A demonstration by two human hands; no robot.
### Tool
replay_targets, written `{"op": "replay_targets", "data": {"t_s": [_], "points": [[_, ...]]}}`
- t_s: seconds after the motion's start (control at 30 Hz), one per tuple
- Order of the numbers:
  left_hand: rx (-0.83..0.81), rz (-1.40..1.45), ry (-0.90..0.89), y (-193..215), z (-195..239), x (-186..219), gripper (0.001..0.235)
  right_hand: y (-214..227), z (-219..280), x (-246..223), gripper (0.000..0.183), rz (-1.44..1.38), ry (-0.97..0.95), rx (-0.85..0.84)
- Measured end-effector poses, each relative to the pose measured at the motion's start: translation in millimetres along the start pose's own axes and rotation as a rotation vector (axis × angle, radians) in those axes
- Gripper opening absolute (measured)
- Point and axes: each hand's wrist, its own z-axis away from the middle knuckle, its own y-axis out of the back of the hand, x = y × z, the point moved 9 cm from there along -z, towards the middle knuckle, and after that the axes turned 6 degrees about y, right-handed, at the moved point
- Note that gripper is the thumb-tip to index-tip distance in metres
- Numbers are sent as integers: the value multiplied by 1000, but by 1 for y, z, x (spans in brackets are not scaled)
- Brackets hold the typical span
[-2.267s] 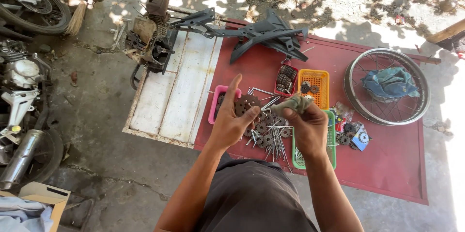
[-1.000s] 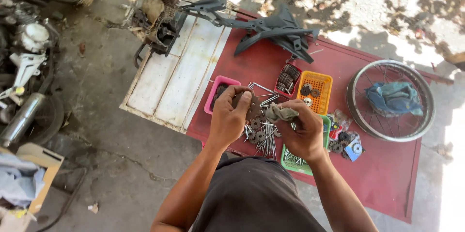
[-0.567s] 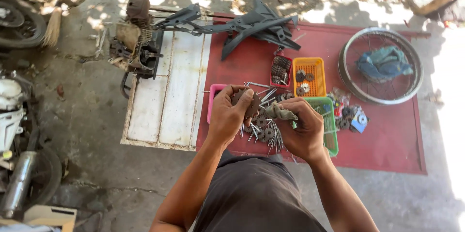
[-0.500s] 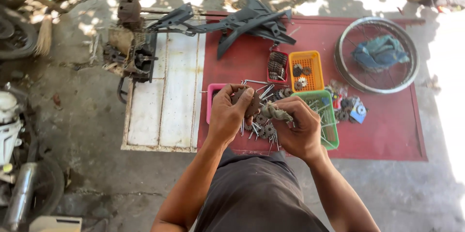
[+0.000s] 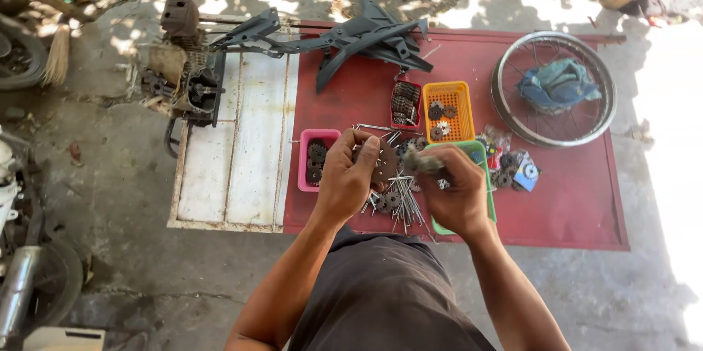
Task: The person cleans a small, dark mechanical part using a rag. They wipe the part thoroughly, turning it over in their hands to clean different sides. The person then places the part into a pink plastic container on the table and picks up another similar part to continue the cleaning process.
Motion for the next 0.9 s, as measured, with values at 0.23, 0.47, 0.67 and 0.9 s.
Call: {"op": "replay_targets", "data": {"t_s": [0.23,0.47,0.67,0.9], "points": [[147,-60,-86,-34,15,-2,25,30,-6,-4,9,-122,24,-52],[318,-24,-94,-45,37,-22,24,47,12,25,8,-200,16,-223],[446,69,-30,-55,54,-38,22,58,16,25,9,-334,-38,-234],[574,-67,-137,-47,63,-34,26,48,11,-5,5,-273,139,-205]]}}
